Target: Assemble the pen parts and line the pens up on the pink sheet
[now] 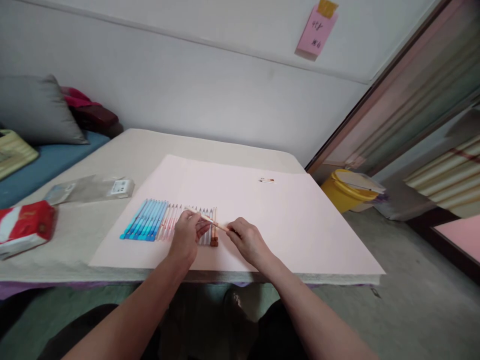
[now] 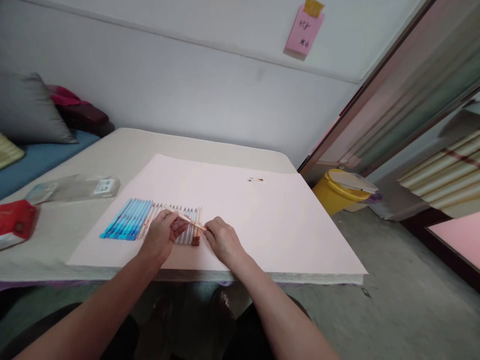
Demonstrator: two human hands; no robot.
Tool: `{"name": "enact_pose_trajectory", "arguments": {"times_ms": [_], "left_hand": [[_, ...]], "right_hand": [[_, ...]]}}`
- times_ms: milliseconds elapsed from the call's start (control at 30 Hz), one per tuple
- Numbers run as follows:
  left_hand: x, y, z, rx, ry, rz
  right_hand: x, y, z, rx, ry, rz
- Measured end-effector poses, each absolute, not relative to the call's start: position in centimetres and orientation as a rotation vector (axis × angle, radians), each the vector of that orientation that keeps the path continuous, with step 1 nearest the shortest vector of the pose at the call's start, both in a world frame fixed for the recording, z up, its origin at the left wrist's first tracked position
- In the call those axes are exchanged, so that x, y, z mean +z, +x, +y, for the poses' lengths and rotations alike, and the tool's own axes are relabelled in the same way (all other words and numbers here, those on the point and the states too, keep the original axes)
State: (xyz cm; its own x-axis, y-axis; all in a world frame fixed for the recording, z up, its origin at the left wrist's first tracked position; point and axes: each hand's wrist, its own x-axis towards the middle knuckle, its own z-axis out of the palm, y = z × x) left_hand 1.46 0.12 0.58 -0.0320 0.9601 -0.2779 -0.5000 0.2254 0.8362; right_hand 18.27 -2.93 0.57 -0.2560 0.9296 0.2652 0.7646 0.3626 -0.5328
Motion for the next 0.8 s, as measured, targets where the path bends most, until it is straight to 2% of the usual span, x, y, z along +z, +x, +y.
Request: {"name": "enact_pose_trajectory", "arguments": {"times_ms": [433,667,800], "left_hand": [[0.72,1.64,-0.27,1.274,0.732,1.072],[0.93,1.66,-0.45,1.263,0.776,1.048],[1.08,1.58,-0.50,1.247,0.849,1.021]], "right_hand": [[1.27,18.27,-3.14,0.526,-1.437,-2.053],[1.08,18.07,-3.11,0.767,-1.459,-1.803],[1.07,18.15,-3.08,1.130,-1.427,-1.587]]}}
